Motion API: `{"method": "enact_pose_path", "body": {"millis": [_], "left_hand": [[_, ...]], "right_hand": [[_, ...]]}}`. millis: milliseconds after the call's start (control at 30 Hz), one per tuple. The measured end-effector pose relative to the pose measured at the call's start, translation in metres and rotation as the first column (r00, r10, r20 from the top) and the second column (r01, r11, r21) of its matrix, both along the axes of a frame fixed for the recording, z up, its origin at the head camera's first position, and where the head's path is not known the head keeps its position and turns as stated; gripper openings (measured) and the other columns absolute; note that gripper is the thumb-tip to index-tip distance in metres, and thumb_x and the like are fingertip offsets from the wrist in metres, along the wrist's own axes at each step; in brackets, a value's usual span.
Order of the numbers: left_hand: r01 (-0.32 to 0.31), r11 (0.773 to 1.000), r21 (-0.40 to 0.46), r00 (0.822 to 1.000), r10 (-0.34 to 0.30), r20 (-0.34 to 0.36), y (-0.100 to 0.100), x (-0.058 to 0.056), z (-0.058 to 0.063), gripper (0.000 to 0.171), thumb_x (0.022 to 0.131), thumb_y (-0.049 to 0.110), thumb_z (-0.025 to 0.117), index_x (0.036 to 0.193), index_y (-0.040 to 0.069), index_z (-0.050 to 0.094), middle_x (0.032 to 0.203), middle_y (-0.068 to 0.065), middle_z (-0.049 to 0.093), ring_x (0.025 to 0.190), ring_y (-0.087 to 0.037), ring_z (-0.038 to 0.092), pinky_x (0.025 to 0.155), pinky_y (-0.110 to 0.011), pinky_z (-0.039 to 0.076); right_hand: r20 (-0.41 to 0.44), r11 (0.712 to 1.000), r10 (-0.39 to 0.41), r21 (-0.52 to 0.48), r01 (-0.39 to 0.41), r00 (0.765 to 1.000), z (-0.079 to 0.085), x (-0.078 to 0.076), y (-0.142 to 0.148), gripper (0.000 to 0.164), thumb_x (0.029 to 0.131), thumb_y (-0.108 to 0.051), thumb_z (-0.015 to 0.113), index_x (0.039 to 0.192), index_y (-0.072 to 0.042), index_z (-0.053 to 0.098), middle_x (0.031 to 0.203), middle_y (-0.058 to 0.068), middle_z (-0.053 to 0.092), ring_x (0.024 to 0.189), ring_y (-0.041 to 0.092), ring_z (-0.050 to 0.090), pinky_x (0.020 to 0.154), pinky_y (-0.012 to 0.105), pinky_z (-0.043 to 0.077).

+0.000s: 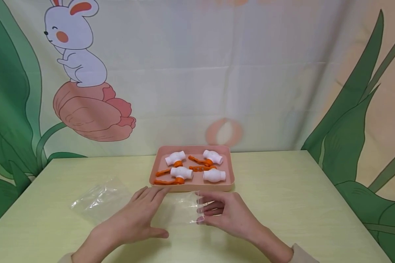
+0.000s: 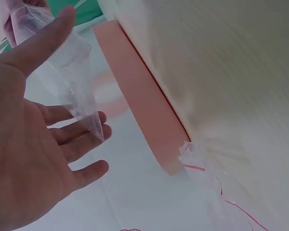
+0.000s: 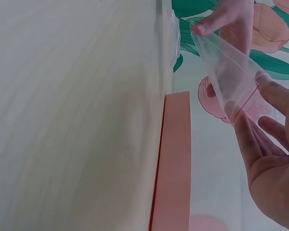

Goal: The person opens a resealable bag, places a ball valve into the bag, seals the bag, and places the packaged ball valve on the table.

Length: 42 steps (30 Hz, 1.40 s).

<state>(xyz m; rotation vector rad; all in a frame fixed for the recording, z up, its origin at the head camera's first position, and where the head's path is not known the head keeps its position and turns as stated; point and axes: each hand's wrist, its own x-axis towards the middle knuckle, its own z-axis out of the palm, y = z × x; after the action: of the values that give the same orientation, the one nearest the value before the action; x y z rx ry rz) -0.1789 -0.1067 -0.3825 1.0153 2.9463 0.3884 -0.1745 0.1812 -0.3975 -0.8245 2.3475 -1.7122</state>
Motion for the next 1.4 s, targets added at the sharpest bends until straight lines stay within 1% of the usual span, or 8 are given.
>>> {"method": "enact_pose_path", "body": {"millis": [133, 200, 367, 467, 733, 1033, 1200, 1400], "left_hand": [[0.047, 0.999, 0.019, 0.998, -0.047, -0.033, 0.004, 0.001, -0.001, 0.102, 0.08, 0.054, 0.085, 0.155, 0.006, 0.035, 0.153, -0.011, 0.043, 0.143, -0.031, 0.036, 0.119, -0.059, 0.019], [0.056, 0.998, 0.018, 0.998, -0.055, -0.039, 0.006, 0.002, -0.002, 0.1, 0.083, 0.054, 0.082, 0.157, 0.007, 0.034, 0.155, -0.009, 0.041, 0.144, -0.03, 0.035, 0.119, -0.058, 0.02], [0.05, 0.999, 0.015, 0.998, -0.049, -0.05, 0.009, 0.003, -0.002, 0.095, 0.086, 0.052, 0.08, 0.158, 0.011, 0.033, 0.155, -0.007, 0.042, 0.143, -0.029, 0.037, 0.118, -0.055, 0.026], [0.053, 0.998, 0.021, 0.997, -0.052, -0.057, 0.01, 0.002, -0.002, 0.093, 0.087, 0.05, 0.081, 0.157, 0.012, 0.034, 0.153, -0.006, 0.044, 0.142, -0.027, 0.039, 0.116, -0.053, 0.032], [0.031, 0.999, 0.011, 0.997, -0.031, -0.066, 0.011, 0.001, -0.002, 0.085, 0.088, 0.045, 0.081, 0.155, 0.014, 0.038, 0.147, -0.005, 0.05, 0.138, -0.027, 0.045, 0.111, -0.052, 0.04], [0.032, 0.999, -0.001, 0.991, -0.032, -0.128, 0.012, 0.002, -0.003, 0.08, 0.087, 0.043, 0.083, 0.149, 0.013, 0.043, 0.137, -0.005, 0.055, 0.13, -0.028, 0.051, 0.105, -0.052, 0.044], [0.037, 0.999, 0.006, 0.99, -0.035, -0.137, 0.012, 0.002, -0.003, 0.078, 0.087, 0.043, 0.083, 0.148, 0.013, 0.044, 0.135, -0.005, 0.056, 0.128, -0.028, 0.052, 0.104, -0.052, 0.045], [0.025, 1.0, 0.012, 0.992, -0.024, -0.125, 0.011, 0.001, -0.004, 0.078, 0.086, 0.042, 0.084, 0.147, 0.014, 0.044, 0.134, -0.004, 0.055, 0.128, -0.027, 0.052, 0.103, -0.051, 0.045]], "right_hand": [[-0.048, 1.0, 0.008, -0.008, -0.008, 0.999, -0.001, 0.0, -0.001, 0.049, 0.085, -0.004, 0.084, 0.13, 0.005, 0.064, 0.111, 0.015, 0.074, 0.097, 0.034, 0.073, 0.083, 0.034, 0.06], [-0.064, 1.0, 0.007, -0.004, -0.007, 0.998, -0.001, 0.0, -0.002, 0.048, 0.085, -0.006, 0.085, 0.128, 0.003, 0.065, 0.111, 0.016, 0.073, 0.096, 0.03, 0.074, 0.083, 0.034, 0.06], [-0.077, 1.0, 0.007, 0.014, -0.005, 0.997, 0.0, 0.001, -0.003, 0.048, 0.084, -0.01, 0.086, 0.127, -0.002, 0.067, 0.111, 0.014, 0.073, 0.092, 0.021, 0.074, 0.082, 0.034, 0.06], [-0.085, 1.0, 0.013, 0.017, -0.012, 0.996, 0.0, 0.001, -0.003, 0.048, 0.085, -0.01, 0.086, 0.128, -0.005, 0.066, 0.11, 0.009, 0.073, 0.092, 0.021, 0.074, 0.082, 0.034, 0.06], [-0.07, 0.999, 0.008, 0.034, -0.005, 0.998, -0.001, 0.001, -0.007, 0.046, 0.087, -0.006, 0.083, 0.128, -0.001, 0.064, 0.108, 0.009, 0.072, 0.093, 0.018, 0.073, 0.083, 0.032, 0.059], [-0.095, 0.998, -0.014, 0.061, 0.02, 0.995, -0.001, 0.0, -0.008, 0.045, 0.085, -0.001, 0.083, 0.127, 0.001, 0.065, 0.101, 0.004, 0.071, 0.092, 0.019, 0.072, 0.084, 0.031, 0.059], [-0.104, 0.999, -0.01, 0.044, 0.015, 0.995, -0.001, -0.001, -0.007, 0.04, 0.084, 0.004, 0.082, 0.122, 0.003, 0.068, 0.101, 0.006, 0.071, 0.092, 0.02, 0.071, 0.084, 0.032, 0.059], [-0.201, 0.999, -0.041, 0.016, 0.045, 0.979, 0.001, -0.001, -0.003, 0.027, 0.084, 0.006, 0.082, 0.107, -0.003, 0.072, 0.098, 0.005, 0.07, 0.088, 0.021, 0.07, 0.082, 0.036, 0.06]]}}
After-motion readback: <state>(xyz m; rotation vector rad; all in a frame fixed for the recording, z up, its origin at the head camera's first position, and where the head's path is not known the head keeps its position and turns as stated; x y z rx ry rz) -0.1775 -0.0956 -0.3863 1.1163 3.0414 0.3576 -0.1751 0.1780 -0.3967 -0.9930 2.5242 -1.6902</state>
